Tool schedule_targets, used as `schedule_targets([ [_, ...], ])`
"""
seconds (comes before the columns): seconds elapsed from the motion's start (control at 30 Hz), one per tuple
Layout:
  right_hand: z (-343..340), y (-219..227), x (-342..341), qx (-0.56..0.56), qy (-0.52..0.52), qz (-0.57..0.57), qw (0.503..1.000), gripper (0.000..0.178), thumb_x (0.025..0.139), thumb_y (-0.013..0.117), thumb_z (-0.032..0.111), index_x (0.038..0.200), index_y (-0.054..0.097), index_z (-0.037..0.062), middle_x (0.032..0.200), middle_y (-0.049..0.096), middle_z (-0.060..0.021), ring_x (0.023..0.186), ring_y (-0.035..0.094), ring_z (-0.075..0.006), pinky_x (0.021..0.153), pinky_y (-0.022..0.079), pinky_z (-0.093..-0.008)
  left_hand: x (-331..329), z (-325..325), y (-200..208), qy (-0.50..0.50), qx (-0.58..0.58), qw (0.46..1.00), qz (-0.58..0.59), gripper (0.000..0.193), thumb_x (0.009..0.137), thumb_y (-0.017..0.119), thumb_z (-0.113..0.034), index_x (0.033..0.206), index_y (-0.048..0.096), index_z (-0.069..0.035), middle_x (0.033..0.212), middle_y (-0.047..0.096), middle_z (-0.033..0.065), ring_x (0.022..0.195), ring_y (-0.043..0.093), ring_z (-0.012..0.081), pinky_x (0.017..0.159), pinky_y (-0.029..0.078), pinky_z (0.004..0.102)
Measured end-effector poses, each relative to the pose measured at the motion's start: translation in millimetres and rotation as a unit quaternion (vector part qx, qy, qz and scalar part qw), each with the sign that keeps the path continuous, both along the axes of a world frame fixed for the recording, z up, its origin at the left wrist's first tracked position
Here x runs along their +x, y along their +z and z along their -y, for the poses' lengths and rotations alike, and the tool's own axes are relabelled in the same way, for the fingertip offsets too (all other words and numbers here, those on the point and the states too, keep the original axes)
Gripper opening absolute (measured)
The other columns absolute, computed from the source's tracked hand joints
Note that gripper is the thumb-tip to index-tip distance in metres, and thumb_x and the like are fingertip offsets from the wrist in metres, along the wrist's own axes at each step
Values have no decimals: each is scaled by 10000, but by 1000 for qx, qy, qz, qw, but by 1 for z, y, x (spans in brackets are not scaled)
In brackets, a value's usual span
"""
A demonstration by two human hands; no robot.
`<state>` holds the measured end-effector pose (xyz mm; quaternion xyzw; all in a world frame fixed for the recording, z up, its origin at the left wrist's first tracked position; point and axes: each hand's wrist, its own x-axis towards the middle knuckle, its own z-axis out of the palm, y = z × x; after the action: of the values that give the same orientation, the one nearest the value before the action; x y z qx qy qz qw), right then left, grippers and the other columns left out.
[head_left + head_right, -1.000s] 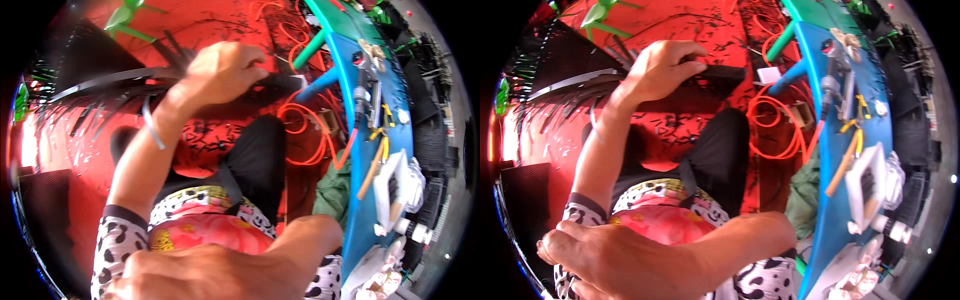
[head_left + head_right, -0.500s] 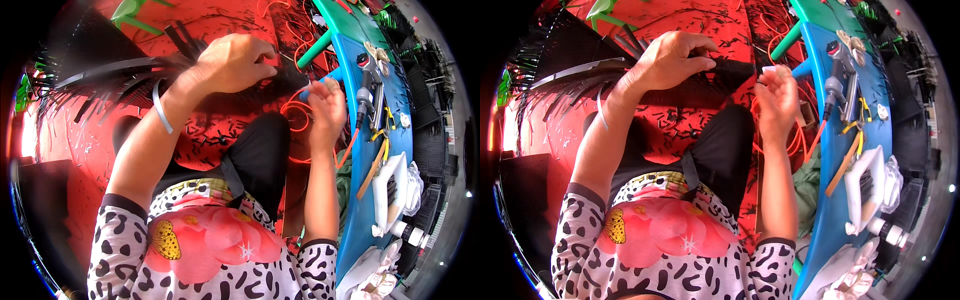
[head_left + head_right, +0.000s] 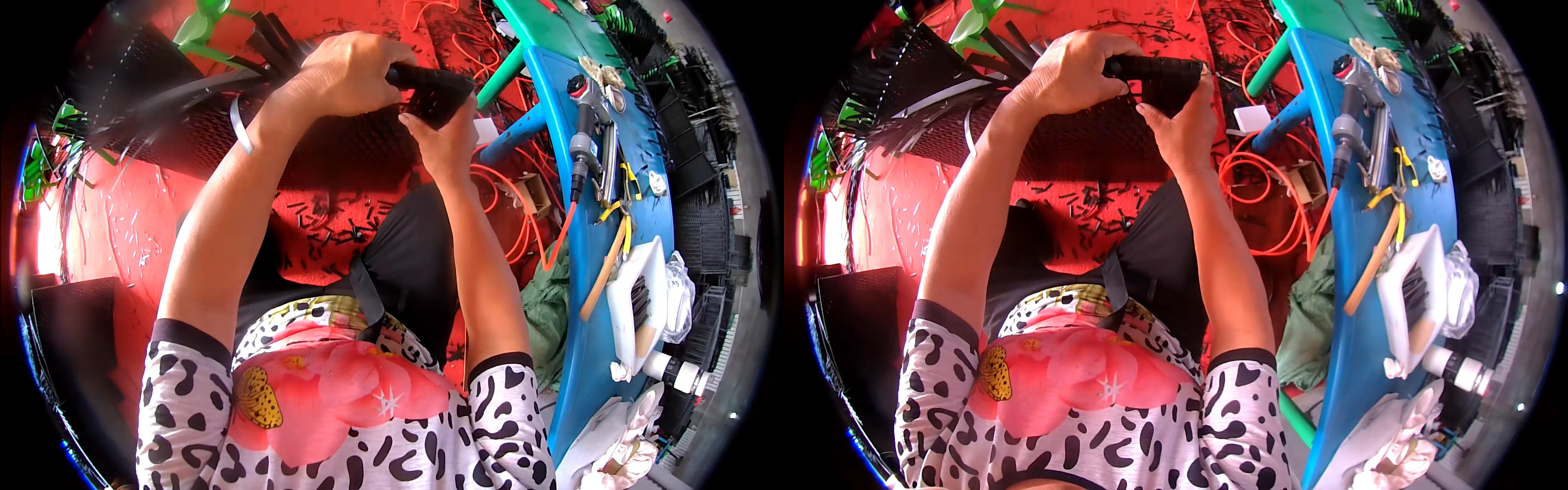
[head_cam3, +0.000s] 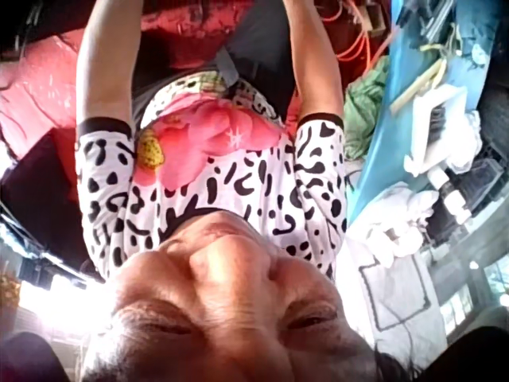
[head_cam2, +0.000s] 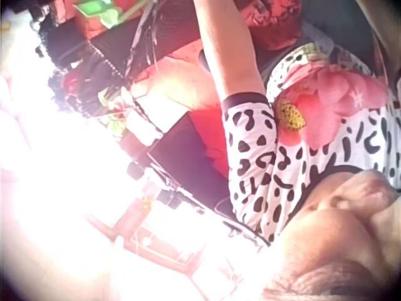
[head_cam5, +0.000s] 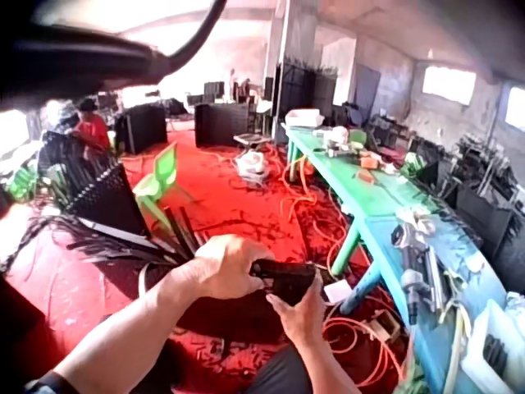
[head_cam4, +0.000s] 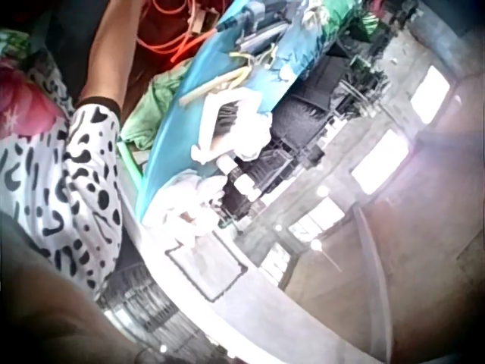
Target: The person attaches strips of black material to a perforated black panel using a pneumatic staple gun and a hammer, then cuts the excess material with pliers.
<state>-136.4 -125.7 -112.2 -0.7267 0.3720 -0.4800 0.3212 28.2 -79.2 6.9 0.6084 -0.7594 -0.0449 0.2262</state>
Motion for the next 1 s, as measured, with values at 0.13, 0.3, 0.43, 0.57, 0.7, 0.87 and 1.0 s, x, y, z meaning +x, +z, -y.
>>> schedule_targets([
  [0.13, 15, 2, 4, 16, 35, 16, 999, 735, 668, 816, 235, 1204, 357, 33, 1007, 621, -155, 922, 635, -300, 779, 506, -375, 3, 11, -6, 1, -35, 997, 72, 547, 595, 728, -176, 1118, 583, -104, 935, 634, 132, 882, 619, 301, 750, 497, 392],
  [0.3, 22, 5, 1, -11, 38, 15, 999, 625, 687, 800, 195, 1150, 413, 32, 982, 629, -132, 896, 641, -259, 778, 505, -357, 5, 16, -14, -27, -118, 978, 168, 749, 553, 797, -253, 1227, 498, -121, 1033, 586, 102, 904, 603, 304, 754, 495, 411],
  [0.43, 33, -5, 1, 88, 117, 149, 978, 460, 754, 730, 95, 1121, 465, 16, 986, 624, -65, 896, 600, -151, 801, 469, -295, 4, 24, -16, -24, -177, 968, 177, 722, 558, 800, -270, 1200, 511, -111, 967, 564, 94, 856, 604, 297, 727, 496, 409],
  [0.57, 30, -3, -3, 108, 180, 269, 940, 259, 851, 606, 73, 1078, 519, -14, 983, 576, -21, 892, 496, -79, 811, 401, -235, 6, 29, -19, 0, -158, 968, 196, 705, 569, 792, -282, 1195, 515, -114, 982, 572, 89, 846, 609, 286, 714, 502, 398],
  [0.7, 39, -14, -3, 74, 101, 216, 968, 171, 854, 596, 113, 993, 579, 15, 804, 574, 9, 707, 482, -67, 654, 419, -240, 2, 32, -14, 7, -156, 969, 194, 674, 574, 785, -307, 1171, 536, -118, 1002, 589, 80, 855, 616, 285, 720, 514, 392],
  [0.87, 30, -10, 3, 16, 31, 178, 983, 191, 862, 595, 182, 963, 584, 20, 703, 544, -25, 615, 466, -92, 582, 418, -262, 3, 31, -14, 11, -167, 966, 195, 632, 591, 779, -330, 1144, 557, -121, 1016, 599, 73, 870, 617, 285, 728, 520, 388],
  [1.0, 33, -17, 5, -25, 4, 169, 985, 270, 865, 620, 267, 980, 586, 25, 697, 536, -27, 611, 462, -98, 574, 418, -266, 2, 32, -13, 0, -173, 963, 205, 619, 617, 767, -362, 1149, 560, -123, 1028, 602, 72, 876, 619, 283, 725, 520, 386],
])
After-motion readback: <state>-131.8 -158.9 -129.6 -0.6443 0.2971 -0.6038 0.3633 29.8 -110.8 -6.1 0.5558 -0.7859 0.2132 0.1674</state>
